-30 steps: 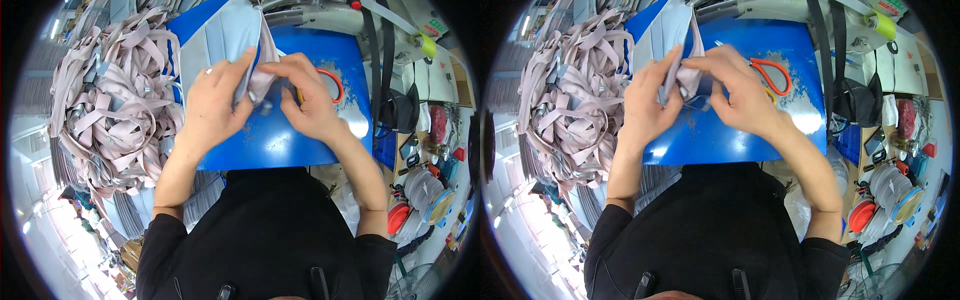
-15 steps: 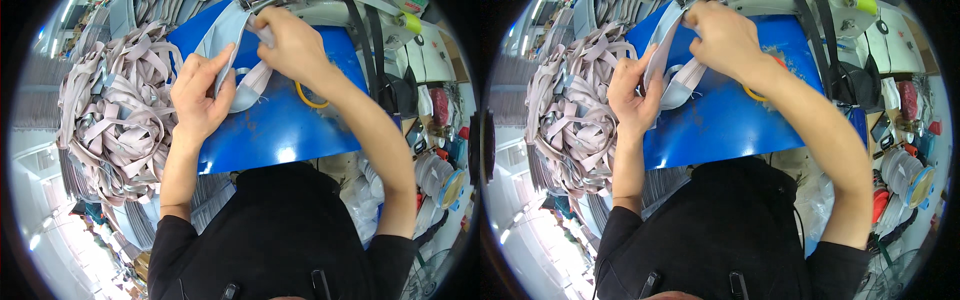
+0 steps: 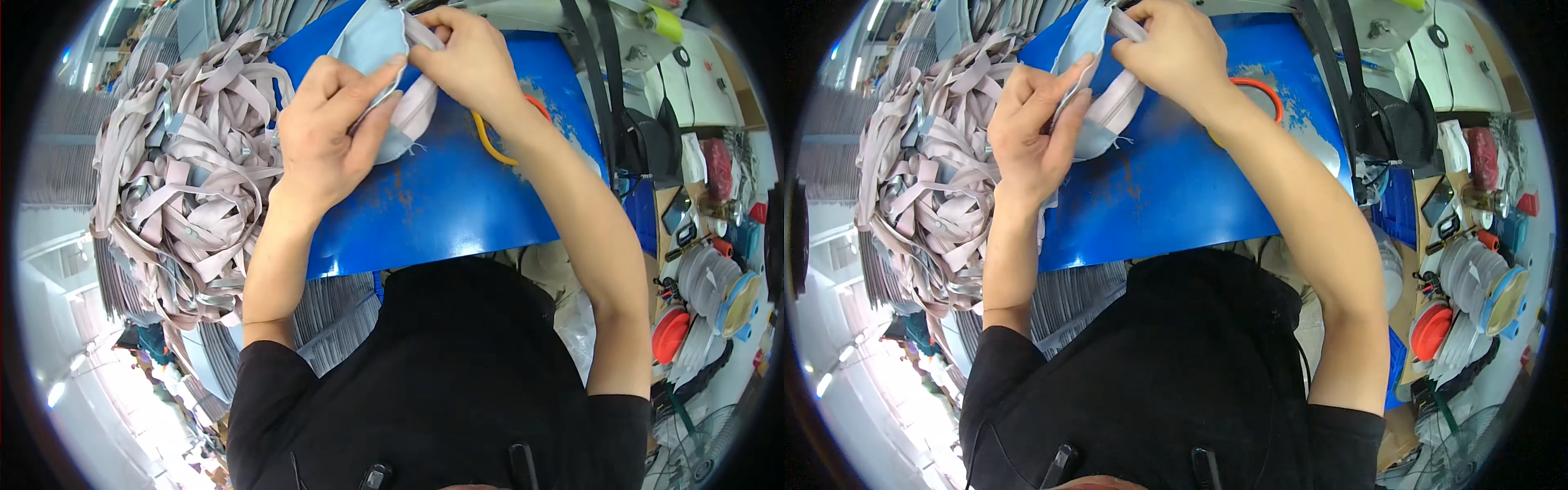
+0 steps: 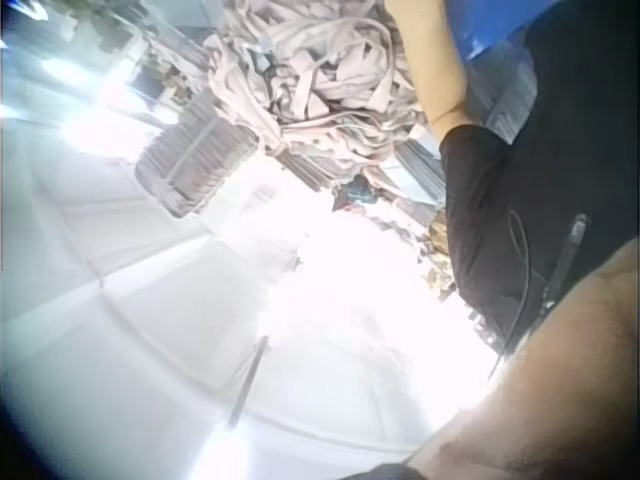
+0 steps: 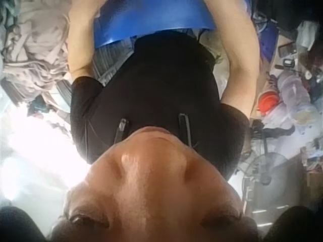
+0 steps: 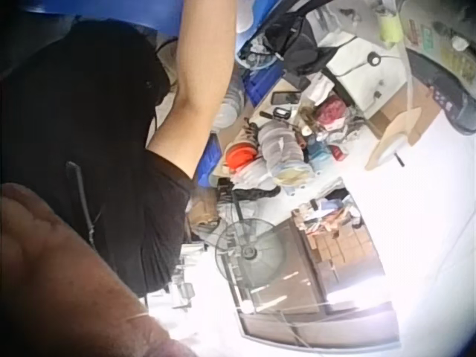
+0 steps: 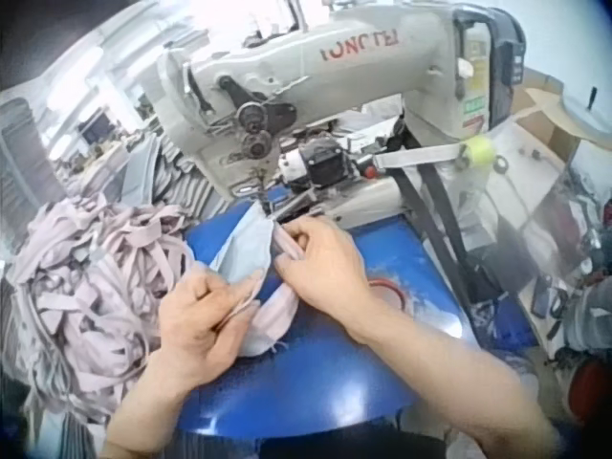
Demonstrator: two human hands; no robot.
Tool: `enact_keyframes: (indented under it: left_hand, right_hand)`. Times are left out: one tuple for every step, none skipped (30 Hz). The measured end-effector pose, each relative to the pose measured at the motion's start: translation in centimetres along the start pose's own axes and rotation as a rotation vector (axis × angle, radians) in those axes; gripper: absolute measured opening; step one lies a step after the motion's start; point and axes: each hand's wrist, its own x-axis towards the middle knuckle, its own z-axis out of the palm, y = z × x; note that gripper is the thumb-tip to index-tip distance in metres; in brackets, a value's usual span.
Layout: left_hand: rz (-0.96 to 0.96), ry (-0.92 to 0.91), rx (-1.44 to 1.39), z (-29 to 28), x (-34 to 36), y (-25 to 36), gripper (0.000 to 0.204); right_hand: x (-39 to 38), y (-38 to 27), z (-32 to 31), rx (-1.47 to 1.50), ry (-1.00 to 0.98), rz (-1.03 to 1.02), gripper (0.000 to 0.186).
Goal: The person sews the edges of light-colored fabric pouches using a sewing machine. They repeatedly pick up pouches from a pile, align the edges under the machine's presser foot, and sew along the perimeter. After sewing, they trim excess threads with scissors and place the finished pouches into a stack.
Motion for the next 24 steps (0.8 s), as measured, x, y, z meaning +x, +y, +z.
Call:
enact_keyframes:
  left_hand:
    - [-0.019, -0.019, 0.015, -0.2, 0.0, 0.1, 0.042]
    - [-0.004, -0.042, 0.016, -0.3, 0.2, 0.2, 0.042]
    - [-0.001, -0.055, 0.024, -0.5, 0.1, 0.2, 0.043]
    - [0.002, -0.067, 0.033, -0.6, 0.0, 0.2, 0.044]
    - [0.017, -0.102, 0.047, -0.6, -0.1, 0.2, 0.045]
    - [0.036, -0.139, 0.055, -0.1, -0.2, 0.3, 0.047]
    - [0.055, -0.169, 0.067, 0.3, -0.2, 0.3, 0.049]
    - [0.063, -0.190, 0.083, 0.8, -0.4, 0.4, 0.050]
    - [0.067, -0.215, 0.103, 1.3, -0.6, 0.6, 0.052]
    - [0.077, -0.241, 0.123, 1.6, -0.5, 0.7, 0.053]
    - [0.060, -0.261, 0.135, 1.6, -0.5, 1.0, 0.053]
    - [0.061, -0.260, 0.134, 1.6, -0.4, 1.0, 0.053]
    - [0.062, -0.260, 0.134, 1.7, -0.3, 0.9, 0.053]
    - [0.063, -0.259, 0.134, 1.6, -0.2, 0.8, 0.052]
    - [0.063, -0.262, 0.126, 1.6, 0.0, 0.7, 0.050]
    - [0.060, -0.260, 0.134, 1.6, 0.3, 0.3, 0.050]
    - [0.058, -0.258, 0.142, 1.7, 0.6, -0.1, 0.049]
    - [0.053, -0.259, 0.148, 1.8, 0.8, -0.5, 0.049]
    - [0.055, -0.261, 0.154, 1.8, 1.1, -0.9, 0.048]
    - [0.056, -0.263, 0.160, 1.8, 1.5, -1.4, 0.048]
    - [0.058, -0.267, 0.166, 1.8, 1.8, -1.8, 0.047]
    - [0.059, -0.260, 0.165, 1.9, 2.2, -2.3, 0.047]
    - [0.060, -0.254, 0.163, 1.9, 2.6, -2.8, 0.047]
    - [0.063, -0.247, 0.163, 1.8, 3.0, -3.3, 0.047]
  right_hand:
    - [0.2, 0.9, 0.2, -0.052, 0.068, -0.091, 0.042]
    - [-0.4, 1.3, -0.3, -0.034, 0.044, -0.062, 0.043]
    - [-1.4, 1.3, -0.8, -0.015, 0.006, -0.043, 0.044]
    - [-2.4, 1.3, -1.4, 0.004, -0.033, -0.026, 0.046]
    - [-3.1, 1.3, -2.0, 0.104, -0.124, 0.044, 0.042]
    - [-4.2, 1.7, -1.9, 0.190, -0.124, 0.073, 0.039]
    - [-5.1, 2.2, -1.4, 0.275, -0.127, 0.095, 0.037]
    - [-5.9, 2.3, -1.2, 0.360, -0.130, 0.116, 0.034]
    - [-6.6, 1.8, -1.3, 0.458, -0.126, 0.185, 0.031]
    - [-7.4, 1.2, -1.4, 0.556, -0.118, 0.255, 0.028]
    - [-7.8, 0.8, -1.4, 0.654, -0.111, 0.326, 0.025]
    - [-8.1, 0.7, -1.3, 0.690, -0.102, 0.346, 0.023]
    - [-8.2, 0.7, -1.2, 0.727, -0.094, 0.367, 0.022]
    - [-8.2, 0.6, -1.1, 0.763, -0.087, 0.387, 0.020]
    - [-8.1, -0.1, -1.1, 0.801, -0.065, 0.412, 0.019]
    - [-7.8, 0.0, -1.0, 0.809, -0.064, 0.404, 0.019]
    - [-7.5, 0.2, -0.7, 0.818, -0.062, 0.397, 0.018]
    - [-7.1, 0.4, -0.5, 0.826, -0.061, 0.393, 0.018]
    - [-6.6, 0.4, -0.3, 0.849, -0.062, 0.401, 0.018]
    - [-6.1, 0.5, 0.0, 0.872, -0.062, 0.408, 0.018]
    - [-5.6, 0.5, 0.2, 0.897, -0.062, 0.417, 0.018]
    - [-5.1, 0.5, 0.4, 0.896, -0.055, 0.424, 0.018]
    - [-4.5, 0.5, 0.6, 0.895, -0.046, 0.431, 0.018]
    - [-3.8, 0.4, 0.9, 0.896, -0.037, 0.437, 0.018]
